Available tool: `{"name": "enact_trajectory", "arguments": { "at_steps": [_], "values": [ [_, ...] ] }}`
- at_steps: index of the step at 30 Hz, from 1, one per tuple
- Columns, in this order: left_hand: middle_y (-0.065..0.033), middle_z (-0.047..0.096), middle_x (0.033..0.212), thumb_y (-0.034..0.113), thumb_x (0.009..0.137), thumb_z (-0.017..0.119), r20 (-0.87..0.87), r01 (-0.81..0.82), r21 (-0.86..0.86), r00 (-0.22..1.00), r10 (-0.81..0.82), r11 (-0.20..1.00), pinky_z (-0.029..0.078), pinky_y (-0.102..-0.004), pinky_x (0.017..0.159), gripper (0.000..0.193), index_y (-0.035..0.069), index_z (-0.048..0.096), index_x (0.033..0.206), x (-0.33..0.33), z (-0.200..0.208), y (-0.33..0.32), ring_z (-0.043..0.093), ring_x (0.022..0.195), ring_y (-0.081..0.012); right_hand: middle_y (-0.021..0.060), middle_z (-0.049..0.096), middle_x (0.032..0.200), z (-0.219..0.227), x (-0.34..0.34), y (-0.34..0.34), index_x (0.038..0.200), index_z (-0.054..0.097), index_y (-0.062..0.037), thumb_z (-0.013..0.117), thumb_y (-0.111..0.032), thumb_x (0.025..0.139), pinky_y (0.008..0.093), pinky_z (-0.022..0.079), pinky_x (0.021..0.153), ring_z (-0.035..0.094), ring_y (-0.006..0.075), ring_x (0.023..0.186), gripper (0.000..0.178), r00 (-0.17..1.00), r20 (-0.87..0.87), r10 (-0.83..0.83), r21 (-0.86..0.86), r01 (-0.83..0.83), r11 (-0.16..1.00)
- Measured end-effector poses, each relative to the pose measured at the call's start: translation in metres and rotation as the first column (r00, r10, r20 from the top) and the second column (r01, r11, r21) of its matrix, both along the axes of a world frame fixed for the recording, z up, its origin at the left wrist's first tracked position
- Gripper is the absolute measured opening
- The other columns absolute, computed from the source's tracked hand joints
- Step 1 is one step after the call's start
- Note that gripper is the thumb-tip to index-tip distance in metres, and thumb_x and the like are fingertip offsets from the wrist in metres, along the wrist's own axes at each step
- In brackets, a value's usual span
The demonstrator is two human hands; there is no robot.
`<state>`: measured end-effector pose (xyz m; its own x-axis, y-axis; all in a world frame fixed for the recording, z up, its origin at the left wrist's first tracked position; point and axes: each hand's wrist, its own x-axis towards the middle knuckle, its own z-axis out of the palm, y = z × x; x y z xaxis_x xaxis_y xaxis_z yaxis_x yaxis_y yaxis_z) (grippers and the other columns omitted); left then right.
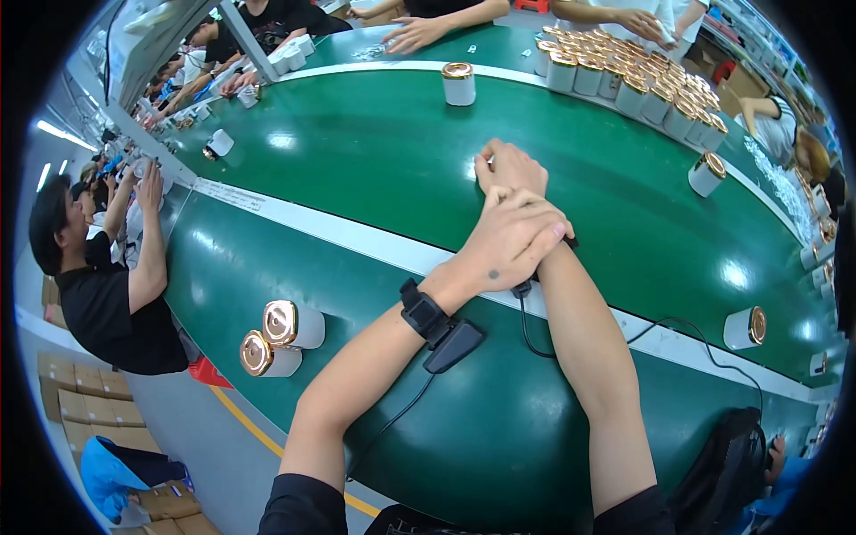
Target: The person assembles electronic devices by inserting internal components into a white base and snapping a gold-rimmed top into place. They repeat this process multiple times, picking up parts and setting finished units aside on the green assembly line.
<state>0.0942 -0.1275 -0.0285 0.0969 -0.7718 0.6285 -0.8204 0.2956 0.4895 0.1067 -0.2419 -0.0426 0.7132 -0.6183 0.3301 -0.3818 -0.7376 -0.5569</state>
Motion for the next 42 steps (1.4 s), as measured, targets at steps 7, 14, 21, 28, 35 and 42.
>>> {"name": "enact_trajectory", "arguments": {
  "at_steps": [7,14,21,28,35,42],
  "values": [
    [-0.0049,0.074,0.101,0.026,0.101,0.054,-0.007,-0.026,0.04,1.0,0.026,0.999,0.032,-0.041,0.097,0.028,0.007,0.074,0.098,-0.0006,0.0035,0.0013,0.058,0.104,-0.0241,0.0101,0.073,0.097,0.0005,0.003,0.0,0.097,0.068,-0.0108,0.063,-0.032,0.095,0.0477,0.054,0.076,0.071,0.0317,0.088,0.022,1.0,-0.022,0.003,0.022,-0.003,1.0],
    [-0.0068,0.072,0.097,0.026,0.095,0.063,-0.018,-0.045,0.008,0.999,0.045,0.999,0.036,-0.0402,0.093,0.021,0.006,0.069,0.092,-0.0009,0.0048,0.0029,0.06,0.096,-0.0257,0.0095,0.074,0.097,0.0002,0.0053,-0.0008,0.099,0.069,-0.0118,0.064,-0.032,0.095,0.0479,0.054,0.075,0.071,0.0325,0.087,0.021,0.999,-0.011,0.033,0.018,-0.033,0.999],
    [-0.0058,0.068,0.091,0.019,0.09,0.072,-0.068,-0.072,-0.036,0.995,0.07,0.997,0.04,-0.0395,0.09,0.016,0.006,0.061,0.089,-0.0028,0.0034,0.003,0.062,0.09,-0.0258,0.0085,0.075,0.097,0.0018,0.0037,-0.0017,0.099,0.07,-0.013,0.064,-0.032,0.094,0.0476,0.055,0.075,0.072,0.0327,0.087,0.02,0.999,-0.044,0.006,0.027,-0.005,1.0],
    [-0.0049,0.064,0.088,0.018,0.089,0.072,-0.066,-0.064,-0.032,0.996,0.062,0.997,0.04,-0.0388,0.088,0.017,0.007,0.059,0.087,-0.0018,0.0028,-0.0005,0.061,0.089,-0.0249,0.0106,0.075,0.098,0.0031,0.0016,-0.0008,0.099,0.069,-0.0101,0.063,-0.03,0.096,0.0474,0.055,0.075,0.072,0.033,0.087,0.022,0.999,-0.05,-0.015,0.026,0.016,1.0],
    [-0.0052,0.06,0.083,0.022,0.09,0.07,-0.064,-0.054,-0.027,0.997,0.052,0.998,0.037,-0.039,0.082,0.019,0.008,0.059,0.084,-0.0022,0.0034,-0.004,0.057,0.086,-0.0248,0.0126,0.074,0.098,0.0034,-0.0002,-0.0017,0.1,0.068,-0.0083,0.062,-0.031,0.097,0.0483,0.055,0.075,0.072,0.0334,0.087,0.024,0.999,-0.042,-0.033,-0.008,0.032,0.999],
    [-0.0041,0.063,0.088,0.018,0.091,0.067,-0.034,-0.08,0.074,0.996,0.083,0.994,0.037,-0.039,0.088,0.016,0.007,0.057,0.086,-0.0029,0.0062,-0.002,0.059,0.09,-0.024,0.0129,0.074,0.097,0.004,-0.0003,-0.0015,0.1,0.067,-0.0078,0.063,-0.031,0.097,0.0487,0.055,0.075,0.072,0.0333,0.086,0.024,0.998,-0.061,-0.034,-0.02,0.033,0.999]
  ]
}}
